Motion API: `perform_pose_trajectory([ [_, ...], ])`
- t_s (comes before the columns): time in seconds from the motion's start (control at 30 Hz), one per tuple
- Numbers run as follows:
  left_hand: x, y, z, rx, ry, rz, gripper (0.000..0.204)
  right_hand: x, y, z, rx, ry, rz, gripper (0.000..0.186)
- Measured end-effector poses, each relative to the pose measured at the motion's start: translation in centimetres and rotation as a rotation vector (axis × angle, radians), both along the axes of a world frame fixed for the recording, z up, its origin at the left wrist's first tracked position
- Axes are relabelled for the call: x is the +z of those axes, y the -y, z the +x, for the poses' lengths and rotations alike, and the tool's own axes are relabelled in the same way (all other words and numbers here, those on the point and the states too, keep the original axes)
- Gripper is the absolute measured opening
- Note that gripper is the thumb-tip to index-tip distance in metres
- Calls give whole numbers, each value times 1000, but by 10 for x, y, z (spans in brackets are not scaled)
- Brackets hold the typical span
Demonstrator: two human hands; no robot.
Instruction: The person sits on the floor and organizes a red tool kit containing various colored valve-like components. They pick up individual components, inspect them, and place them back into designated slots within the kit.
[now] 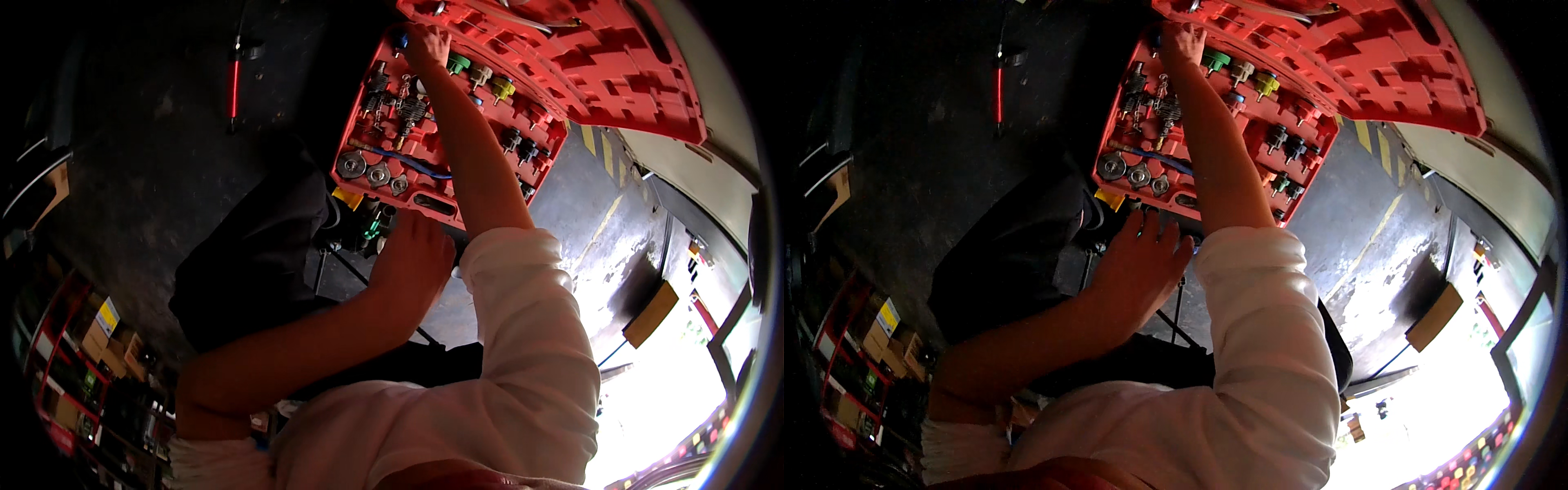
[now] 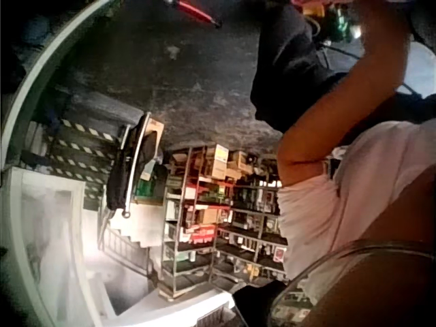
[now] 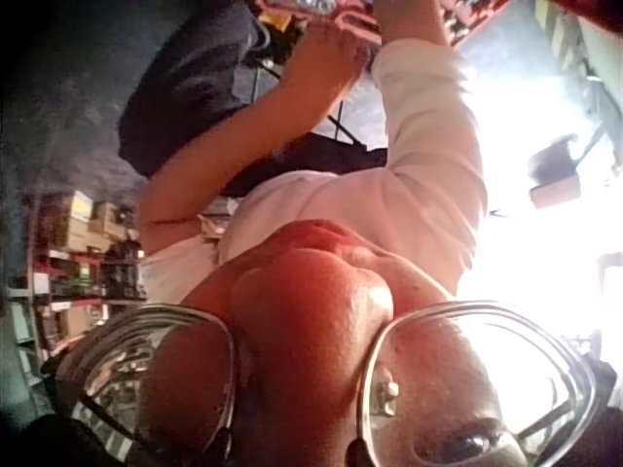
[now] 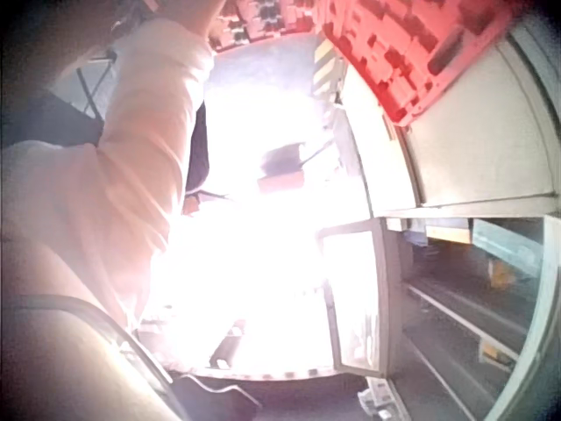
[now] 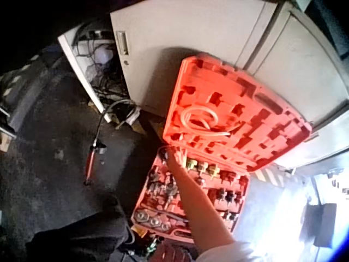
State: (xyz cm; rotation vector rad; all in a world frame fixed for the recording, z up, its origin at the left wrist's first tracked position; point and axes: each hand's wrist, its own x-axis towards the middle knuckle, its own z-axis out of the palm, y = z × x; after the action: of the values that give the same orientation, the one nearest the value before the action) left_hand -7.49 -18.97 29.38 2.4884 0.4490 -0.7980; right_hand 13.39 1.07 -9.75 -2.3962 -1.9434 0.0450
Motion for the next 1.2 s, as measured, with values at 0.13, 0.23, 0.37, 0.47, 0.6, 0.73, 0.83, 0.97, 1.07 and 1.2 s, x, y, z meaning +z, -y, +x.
perform_pose_trajectory([
  [0.13,-15,1,2,4,28,18,42,41,21,-4,8,-59,-8,64],
  [0.23,-26,3,-2,-8,108,127,43,87,70,0,77,-225,193,68],
  [0.37,-26,-11,9,23,165,46,48,173,177,29,65,-325,-2,68],
  [0.47,-36,-19,18,-6,217,55,47,213,267,45,72,-351,54,67],
  [0.6,-38,-27,27,-24,175,110,48,289,351,34,-106,-493,-159,70],
  [0.73,-36,-22,50,-83,122,-28,52,270,427,18,-214,-489,-298,71],
  [0.83,-37,-14,61,-129,59,-76,53,223,463,6,-240,-429,-326,68],
  [0.97,-41,2,64,-183,21,-50,53,159,494,-8,-489,-424,-445,69],
  [1.07,-43,7,59,-210,20,-65,52,129,516,-23,-422,-310,-539,73],
  [1.2,-52,13,51,-170,8,-35,53,100,527,-37,-380,-284,-578,77],
])
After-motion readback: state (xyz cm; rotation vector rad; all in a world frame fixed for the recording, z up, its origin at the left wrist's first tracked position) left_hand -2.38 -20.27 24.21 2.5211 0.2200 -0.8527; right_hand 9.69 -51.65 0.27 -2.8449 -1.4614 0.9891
